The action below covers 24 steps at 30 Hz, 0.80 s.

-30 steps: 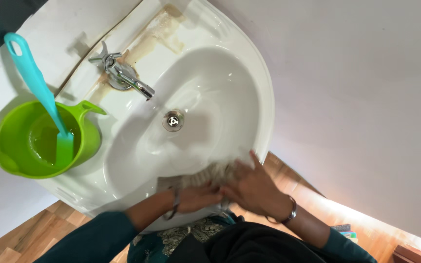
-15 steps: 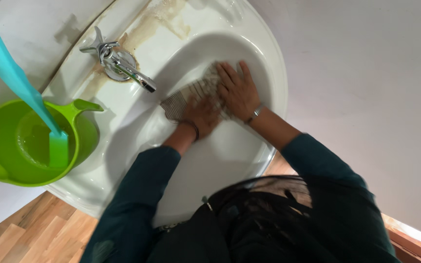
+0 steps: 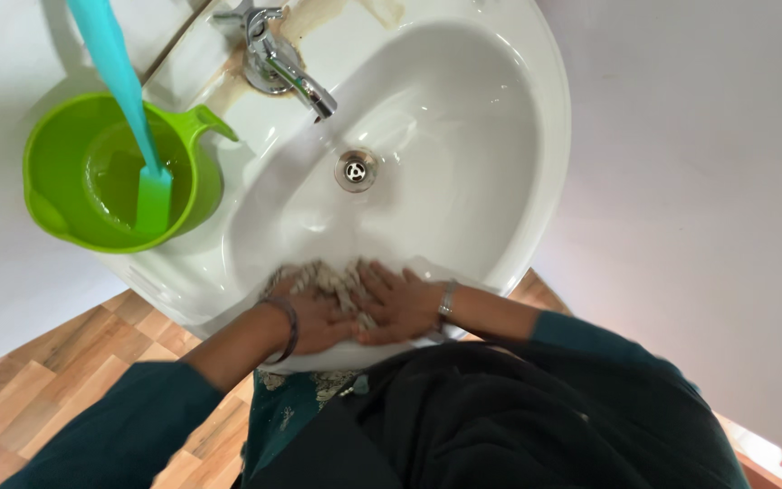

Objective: The person cleans a white bathroom sink using a cloth. They wipe the basin, faucet, and surrounding surfaces, occasionally rinsing the cloth under running water from the tap. A green bucket with a blue brush is visible on the sink.

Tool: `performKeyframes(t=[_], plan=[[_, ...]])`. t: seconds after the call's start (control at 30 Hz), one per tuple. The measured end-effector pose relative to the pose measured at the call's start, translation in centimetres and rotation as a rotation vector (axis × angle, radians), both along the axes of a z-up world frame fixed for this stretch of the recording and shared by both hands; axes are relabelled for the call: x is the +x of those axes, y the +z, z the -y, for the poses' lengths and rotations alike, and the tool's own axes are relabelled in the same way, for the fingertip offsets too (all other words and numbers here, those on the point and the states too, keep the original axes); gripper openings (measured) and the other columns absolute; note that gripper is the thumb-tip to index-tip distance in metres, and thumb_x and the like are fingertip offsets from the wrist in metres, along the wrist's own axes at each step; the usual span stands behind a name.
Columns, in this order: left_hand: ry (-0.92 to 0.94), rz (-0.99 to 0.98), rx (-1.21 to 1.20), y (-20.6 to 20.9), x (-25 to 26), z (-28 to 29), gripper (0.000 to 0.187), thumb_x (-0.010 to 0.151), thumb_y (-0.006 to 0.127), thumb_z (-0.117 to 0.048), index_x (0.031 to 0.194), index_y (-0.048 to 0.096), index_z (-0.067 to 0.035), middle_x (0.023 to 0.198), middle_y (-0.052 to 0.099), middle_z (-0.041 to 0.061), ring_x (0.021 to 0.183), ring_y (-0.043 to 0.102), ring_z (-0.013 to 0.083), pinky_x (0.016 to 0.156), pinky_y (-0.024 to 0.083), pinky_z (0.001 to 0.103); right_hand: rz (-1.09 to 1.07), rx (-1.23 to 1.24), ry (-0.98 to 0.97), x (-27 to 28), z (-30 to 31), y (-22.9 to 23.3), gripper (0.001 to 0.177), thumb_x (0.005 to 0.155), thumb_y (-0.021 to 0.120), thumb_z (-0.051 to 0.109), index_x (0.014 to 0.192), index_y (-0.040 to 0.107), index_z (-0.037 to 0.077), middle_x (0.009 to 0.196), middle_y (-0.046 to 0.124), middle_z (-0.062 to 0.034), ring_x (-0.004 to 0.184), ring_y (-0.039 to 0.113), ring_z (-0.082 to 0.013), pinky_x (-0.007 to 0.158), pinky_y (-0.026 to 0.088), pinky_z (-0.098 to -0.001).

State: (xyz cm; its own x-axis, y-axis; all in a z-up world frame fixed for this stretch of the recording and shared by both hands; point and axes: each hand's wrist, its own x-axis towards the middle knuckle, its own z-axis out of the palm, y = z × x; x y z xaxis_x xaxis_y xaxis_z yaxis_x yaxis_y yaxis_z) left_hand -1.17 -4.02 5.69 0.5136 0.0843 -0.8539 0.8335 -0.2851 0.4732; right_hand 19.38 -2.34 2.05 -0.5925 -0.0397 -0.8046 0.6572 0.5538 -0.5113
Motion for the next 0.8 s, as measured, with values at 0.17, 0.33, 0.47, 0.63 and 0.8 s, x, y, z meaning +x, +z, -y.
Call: performKeyframes(t=[0.17,0.33,0.47,0.63,0.8], plan=[[-0.043,0.204,-0.141,2.8,-1.5,1.2,0.065,0.101,0.014,-0.057,0.156,0.04,-0.033,0.164,0.039,-0.003,0.152,0.034,0.0219,0.128,0.019,0.05,-0.176,-0.214,-0.077,6.8,-0.3,4.2,0.067,0.11,0.019,0.057,0.154,0.043,0.012,0.172,0.024,-0.0172,0.162,0.015,-0.0349,0.127,0.016,-0.0616],[-0.182,-0.08,0.202,-0.3,-1.3,-0.8,0.064,0.104,0.028,-0.049,0.164,0.018,-0.03,0.17,0.01,0.013,0.157,0.005,0.0346,0.122,0.003,0.059,-0.175,0.049,-0.043,3.3,-2.1,0.2,0.068,0.1,0.039,0.052,0.156,0.03,0.014,0.163,0.033,-0.0223,0.145,0.034,-0.0363,0.11,0.027,-0.0611],[-0.442,-0.413,0.565,-3.5,-2.1,-4.3,0.063,0.108,0.028,-0.044,0.164,0.024,-0.016,0.172,0.011,0.008,0.159,-0.002,0.0279,0.124,-0.01,0.055,-0.41,0.312,-0.24,-3.0,-3.3,-5.4,0.065,0.093,0.057,0.027,0.153,0.039,0.008,0.127,0.06,-0.0206,0.12,0.057,-0.0393,0.094,0.052,-0.0488],[-0.559,-0.456,0.902,-6.5,-1.7,-7.5,0.066,0.1,0.037,-0.032,0.16,0.027,-0.006,0.171,0.01,0.011,0.156,-0.004,0.0291,0.119,-0.007,0.049,-0.634,0.714,-0.259,-7.0,-9.1,-7.4,0.019,0.09,0.06,0.015,0.105,0.069,0.009,0.107,0.067,-0.0104,0.104,0.067,-0.0299,0.08,0.056,-0.0449],[-0.092,-0.215,1.354,-12.1,1.6,-13.2,0.065,0.099,0.039,-0.023,0.162,0.032,-0.008,0.171,0.02,0.007,0.157,0.005,0.024,0.124,0.001,0.045,-0.624,1.341,-0.149,-1.0,-18.6,-2.1,0.019,0.089,0.065,0.015,0.103,0.075,0.006,0.134,0.065,-0.0113,0.112,0.059,-0.03,0.082,0.047,-0.0478]])
